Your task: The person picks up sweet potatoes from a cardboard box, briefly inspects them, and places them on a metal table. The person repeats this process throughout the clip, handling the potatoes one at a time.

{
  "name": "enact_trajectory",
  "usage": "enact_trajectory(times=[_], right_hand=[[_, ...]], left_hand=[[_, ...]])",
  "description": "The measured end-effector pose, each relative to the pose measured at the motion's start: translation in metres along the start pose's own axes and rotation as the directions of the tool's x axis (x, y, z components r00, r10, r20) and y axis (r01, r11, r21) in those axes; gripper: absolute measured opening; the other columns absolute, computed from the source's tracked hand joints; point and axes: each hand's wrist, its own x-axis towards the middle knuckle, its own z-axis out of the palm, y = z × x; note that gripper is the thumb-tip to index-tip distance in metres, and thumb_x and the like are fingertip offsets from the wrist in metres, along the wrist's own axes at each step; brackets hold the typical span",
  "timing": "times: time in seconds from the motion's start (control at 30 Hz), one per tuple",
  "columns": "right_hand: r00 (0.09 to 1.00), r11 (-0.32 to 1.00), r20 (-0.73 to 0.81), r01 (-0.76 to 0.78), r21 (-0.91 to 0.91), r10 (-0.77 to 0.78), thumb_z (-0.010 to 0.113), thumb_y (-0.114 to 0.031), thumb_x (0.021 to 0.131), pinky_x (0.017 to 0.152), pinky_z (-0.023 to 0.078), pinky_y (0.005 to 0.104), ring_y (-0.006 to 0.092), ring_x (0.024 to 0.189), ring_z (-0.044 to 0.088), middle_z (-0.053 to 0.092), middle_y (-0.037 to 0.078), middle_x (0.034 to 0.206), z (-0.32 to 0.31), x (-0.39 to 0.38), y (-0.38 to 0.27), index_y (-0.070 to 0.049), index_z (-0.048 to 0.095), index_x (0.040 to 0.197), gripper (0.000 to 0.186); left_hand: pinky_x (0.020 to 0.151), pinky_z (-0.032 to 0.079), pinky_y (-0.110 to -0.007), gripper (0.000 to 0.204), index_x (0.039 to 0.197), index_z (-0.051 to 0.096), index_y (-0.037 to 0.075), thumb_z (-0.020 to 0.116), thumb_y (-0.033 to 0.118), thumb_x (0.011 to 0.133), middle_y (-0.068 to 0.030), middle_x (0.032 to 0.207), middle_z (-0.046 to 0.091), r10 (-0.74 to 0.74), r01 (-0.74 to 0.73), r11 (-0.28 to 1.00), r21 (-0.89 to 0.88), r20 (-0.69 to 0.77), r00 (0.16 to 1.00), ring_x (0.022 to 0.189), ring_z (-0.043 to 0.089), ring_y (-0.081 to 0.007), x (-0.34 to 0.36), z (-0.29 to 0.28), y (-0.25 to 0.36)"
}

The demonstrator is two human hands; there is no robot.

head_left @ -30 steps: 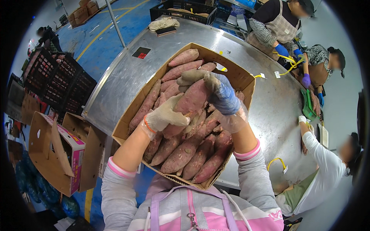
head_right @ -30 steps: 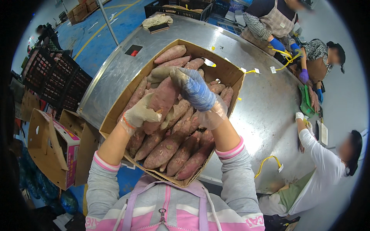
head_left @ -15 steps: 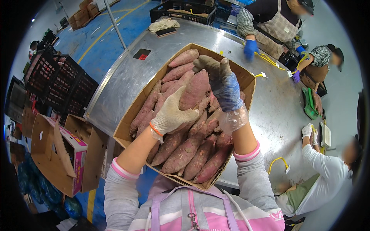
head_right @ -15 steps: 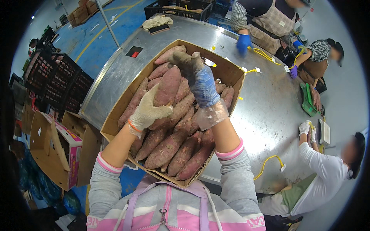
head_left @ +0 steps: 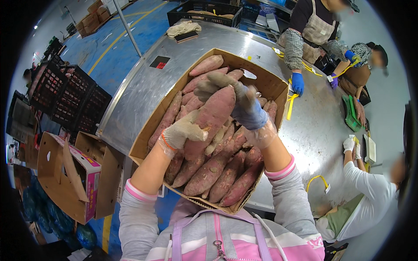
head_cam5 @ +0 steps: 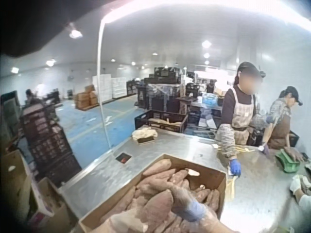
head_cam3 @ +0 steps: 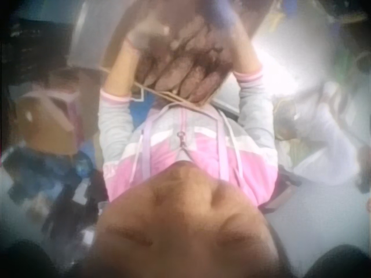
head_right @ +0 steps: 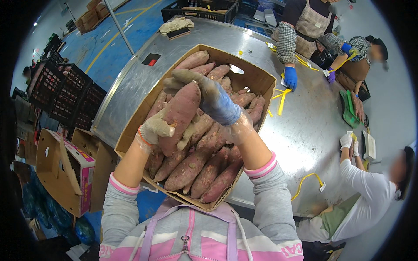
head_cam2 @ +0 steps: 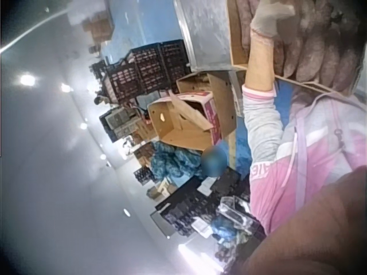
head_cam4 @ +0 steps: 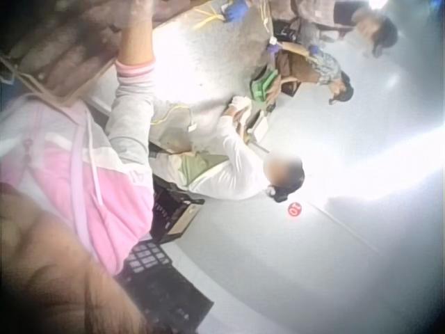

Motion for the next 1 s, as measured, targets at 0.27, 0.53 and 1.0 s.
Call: enact_trajectory(times=[0.27,0.53,1.0], right_hand=[[0.982,0.926,-0.109,0.107,-0.363,-0.156,0.07,-0.019,0.085,0.096,0.047,0.0315,0.0185,0.107,0.06,0.062,0.012,0.117,-0.012,0.002,-0.004,0.002,0.054,0.124,0.047],[0.899,0.879,-0.386,-0.003,-0.476,-0.206,0.064,-0.031,0.093,0.081,0.049,0.023,0.0096,0.089,0.061,0.067,0.004,0.098,-0.043,0.009,0.008,-0.002,0.065,0.104,0.031],[0.867,0.778,-0.371,0.031,-0.627,-0.334,0.064,-0.023,0.093,0.086,0.051,0.0267,0.0155,0.094,0.064,0.067,0.009,0.103,-0.063,0.023,0.039,0.001,0.06,0.122,0.037]], left_hand=[[0.089,0.05,-0.034,0.073,0.13,0.046,-0.001,0.078,0.027,0.07,-0.0176,0.11,0.063,0.344,-0.16,0.883,0.442,-0.377,0.86,0.103,0.062,-0.0229,0.017,0.009,0.004],[0.083,0.053,-0.038,0.061,0.128,0.048,-0.001,0.073,0.024,0.077,-0.0218,0.108,0.064,0.538,-0.023,0.574,0.818,-0.356,0.764,0.094,0.066,-0.0331,0.02,0.017,-0.011],[0.055,0.055,-0.031,0.055,0.12,0.054,-0.001,0.063,0.041,0.086,-0.0123,0.093,0.065,0.124,-0.199,0.918,-0.342,-0.23,0.965,0.064,0.063,-0.0201,0.008,0.003,-0.001]])
